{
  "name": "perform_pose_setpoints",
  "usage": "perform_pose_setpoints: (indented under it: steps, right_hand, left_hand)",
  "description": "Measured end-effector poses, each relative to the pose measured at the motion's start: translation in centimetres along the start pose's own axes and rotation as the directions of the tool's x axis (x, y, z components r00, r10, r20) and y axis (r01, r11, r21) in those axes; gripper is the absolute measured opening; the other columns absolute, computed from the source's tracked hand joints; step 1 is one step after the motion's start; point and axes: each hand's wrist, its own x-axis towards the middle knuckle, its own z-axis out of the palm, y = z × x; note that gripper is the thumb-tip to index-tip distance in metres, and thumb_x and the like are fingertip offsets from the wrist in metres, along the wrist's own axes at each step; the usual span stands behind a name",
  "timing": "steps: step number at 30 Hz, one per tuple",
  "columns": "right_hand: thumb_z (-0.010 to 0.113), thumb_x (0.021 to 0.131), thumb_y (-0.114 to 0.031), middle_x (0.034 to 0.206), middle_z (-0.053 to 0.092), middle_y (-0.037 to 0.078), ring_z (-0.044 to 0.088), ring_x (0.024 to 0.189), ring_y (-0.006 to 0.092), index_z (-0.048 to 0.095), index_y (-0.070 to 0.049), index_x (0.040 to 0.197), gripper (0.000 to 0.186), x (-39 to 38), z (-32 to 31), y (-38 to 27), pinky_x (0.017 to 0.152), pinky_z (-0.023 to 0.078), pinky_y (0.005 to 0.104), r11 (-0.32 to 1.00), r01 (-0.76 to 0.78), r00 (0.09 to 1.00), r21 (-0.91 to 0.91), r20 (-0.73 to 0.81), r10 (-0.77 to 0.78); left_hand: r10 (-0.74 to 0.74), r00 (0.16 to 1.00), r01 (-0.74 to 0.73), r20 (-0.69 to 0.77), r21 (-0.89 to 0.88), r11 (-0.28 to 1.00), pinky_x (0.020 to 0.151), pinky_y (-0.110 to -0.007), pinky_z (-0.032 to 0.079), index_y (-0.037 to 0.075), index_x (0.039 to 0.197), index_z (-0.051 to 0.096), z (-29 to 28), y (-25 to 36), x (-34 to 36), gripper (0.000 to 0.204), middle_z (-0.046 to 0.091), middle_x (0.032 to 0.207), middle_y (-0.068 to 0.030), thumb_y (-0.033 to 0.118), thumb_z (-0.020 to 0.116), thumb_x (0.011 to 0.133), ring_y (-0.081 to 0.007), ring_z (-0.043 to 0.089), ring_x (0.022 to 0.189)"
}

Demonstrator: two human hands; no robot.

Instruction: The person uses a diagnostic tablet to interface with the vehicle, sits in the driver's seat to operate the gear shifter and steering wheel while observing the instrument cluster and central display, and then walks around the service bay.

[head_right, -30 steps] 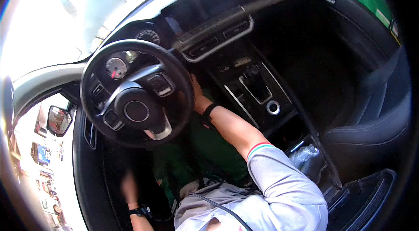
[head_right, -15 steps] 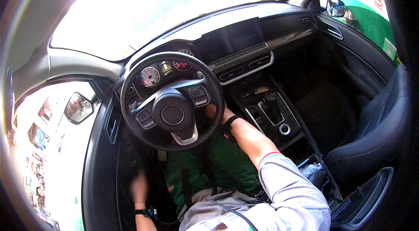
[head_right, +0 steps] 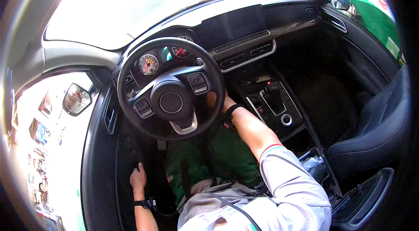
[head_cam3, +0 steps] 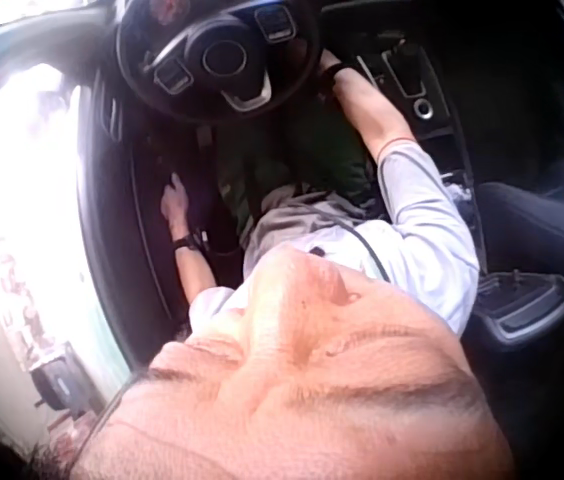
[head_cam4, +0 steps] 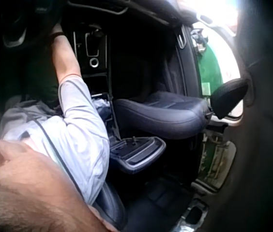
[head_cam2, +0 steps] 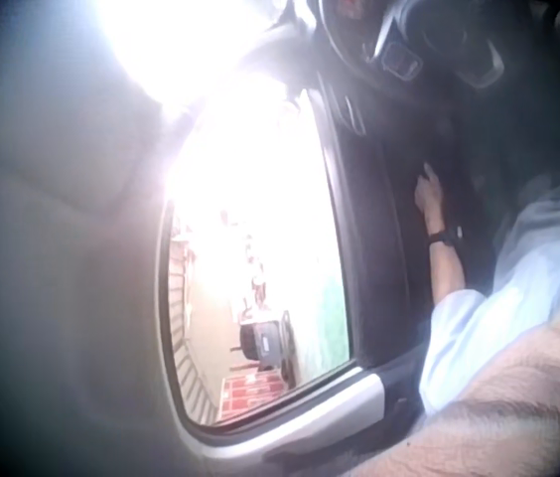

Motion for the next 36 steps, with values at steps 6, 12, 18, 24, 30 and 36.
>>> perform_pose_setpoints:
  steps: [6,12,18,24,30,36]
  right_hand:
    - [0.063,0.084,-0.03,0.126,0.059,0.021,0.051,0.124,0.0388,0.062,-0.004,0.119,0.044,0.2,0.7,1.0,0.104,0.039,0.0498,0.999,0.003,1.0,-0.037,0.001,-0.003]
    - [0.064,0.084,-0.032,0.124,0.061,0.02,0.052,0.123,0.0385,0.062,-0.005,0.119,0.044,0.2,1.1,1.8,0.103,0.04,0.05,0.997,0.003,1.0,-0.071,0.006,-0.003]
    - [0.065,0.084,-0.033,0.122,0.063,0.02,0.054,0.122,0.0381,0.062,-0.006,0.118,0.043,0.8,-3.8,5.4,0.101,0.041,0.0501,0.896,0.058,0.983,-0.441,-0.13,-0.128]
    - [0.064,0.082,-0.04,0.108,0.068,0.02,0.063,0.105,0.0392,0.064,-0.004,0.112,0.046,0.9,-11.9,16.3,0.088,0.051,0.048,0.666,-0.108,0.953,-0.738,0.115,0.282]
    - [0.067,0.081,-0.041,0.111,0.068,0.021,0.064,0.107,0.0361,0.061,-0.005,0.126,0.058,-5.9,-16.3,26.6,0.092,0.052,0.043,0.683,-0.288,0.839,-0.671,0.166,0.517]
    - [0.066,0.081,-0.036,0.115,0.067,0.023,0.063,0.11,0.0367,0.066,-0.002,0.119,0.05,-4.1,-15.1,32.6,0.094,0.051,0.0417,0.674,-0.381,0.822,-0.633,0.101,0.56]
  left_hand:
    - [-0.001,1.0,0.001,-0.002,-0.017,1.0,0.089,-0.054,0.048,-0.006,0.1,0.066,1.5,-0.1,1.2,0.068,0.067,0.1,-0.0318,0.054,0.035,0.099,-0.0481,0.063,0.099]
    - [0.33,0.941,-0.304,-0.069,0.254,0.918,0.075,-0.042,0.052,0.003,0.119,0.06,9.4,-7.7,6.0,0.034,0.066,0.093,-0.0184,0.024,0.045,0.097,-0.0321,0.064,0.085]
    - [0.267,0.962,-0.264,-0.055,0.059,0.963,0.083,-0.051,0.051,-0.002,0.104,0.067,12.3,-3.3,8.1,0.06,0.068,0.101,-0.0272,0.05,0.038,0.1,-0.0444,0.064,0.096]
    - [0.686,0.687,-0.649,-0.239,0.222,0.728,0.075,-0.032,0.055,0.007,0.125,0.063,24.1,-1.8,10.4,0.029,0.07,0.107,-0.0103,0.013,0.052,0.098,-0.0229,0.068,0.087]
    - [0.616,0.781,-0.597,-0.098,0.172,0.784,0.089,-0.031,0.053,0.006,0.136,0.055,29.1,1.0,11.7,0.037,0.065,0.124,-0.0134,0.012,0.049,0.101,-0.0237,0.065,0.109]
    - [0.662,0.743,-0.589,-0.102,0.37,0.718,0.089,-0.03,0.054,0.007,0.137,0.054,34.8,0.6,14.2,0.037,0.064,0.126,-0.0122,0.013,0.049,0.101,-0.0231,0.065,0.109]
